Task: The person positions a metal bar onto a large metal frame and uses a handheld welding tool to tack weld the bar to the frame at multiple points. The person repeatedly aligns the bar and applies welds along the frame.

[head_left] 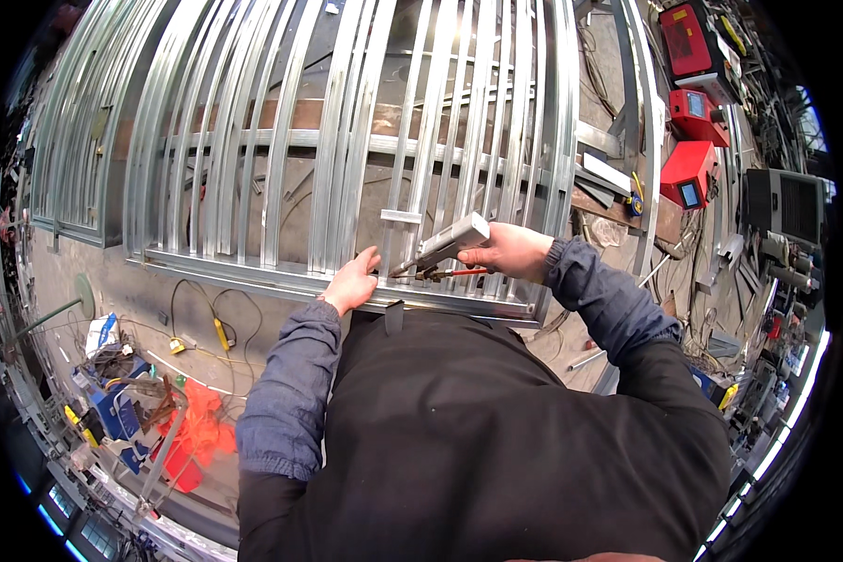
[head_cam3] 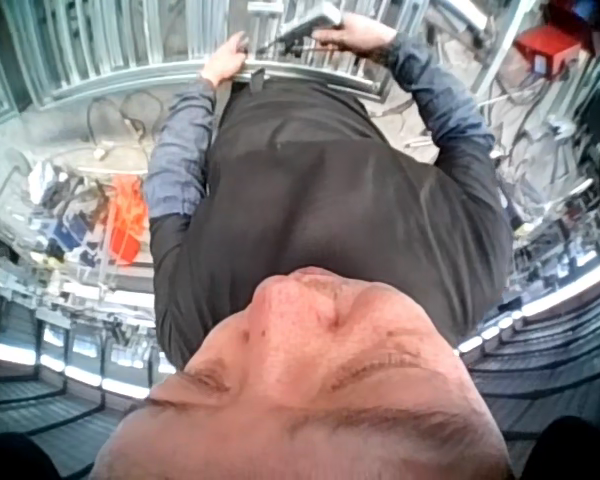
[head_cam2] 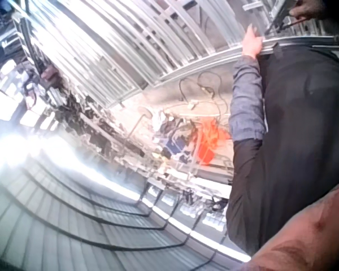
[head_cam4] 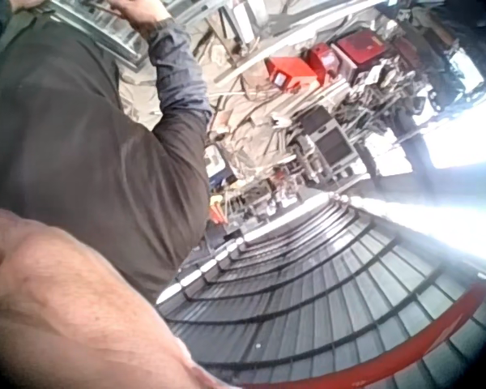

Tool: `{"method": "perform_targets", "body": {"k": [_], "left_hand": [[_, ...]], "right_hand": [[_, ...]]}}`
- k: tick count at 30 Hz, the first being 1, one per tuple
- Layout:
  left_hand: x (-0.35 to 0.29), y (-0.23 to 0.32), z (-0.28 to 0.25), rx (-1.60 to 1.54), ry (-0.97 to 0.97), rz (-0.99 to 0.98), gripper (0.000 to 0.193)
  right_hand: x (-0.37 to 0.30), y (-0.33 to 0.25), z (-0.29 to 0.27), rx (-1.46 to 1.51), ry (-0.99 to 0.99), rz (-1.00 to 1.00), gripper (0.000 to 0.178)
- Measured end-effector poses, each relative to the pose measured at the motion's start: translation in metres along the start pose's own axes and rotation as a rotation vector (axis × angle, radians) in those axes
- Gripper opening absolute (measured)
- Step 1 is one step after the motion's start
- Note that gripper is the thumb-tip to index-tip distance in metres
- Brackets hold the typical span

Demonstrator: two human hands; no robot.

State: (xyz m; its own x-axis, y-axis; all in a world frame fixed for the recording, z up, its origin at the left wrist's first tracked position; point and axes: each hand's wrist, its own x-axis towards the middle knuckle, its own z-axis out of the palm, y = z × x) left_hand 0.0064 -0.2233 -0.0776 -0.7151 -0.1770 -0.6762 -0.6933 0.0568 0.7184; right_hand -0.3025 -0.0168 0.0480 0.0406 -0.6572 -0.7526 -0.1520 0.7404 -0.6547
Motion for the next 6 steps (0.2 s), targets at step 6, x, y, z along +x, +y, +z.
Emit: {"method": "perform_targets", "body": {"k": [6], "left_hand": [[-0.0036, 0.0053, -0.002, 0.001, -0.004, -0.026, 0.084]], "right_hand": [[0.0101, -0.0049, 0.0, -0.037, -0.046, -0.023, 0.062]]}}
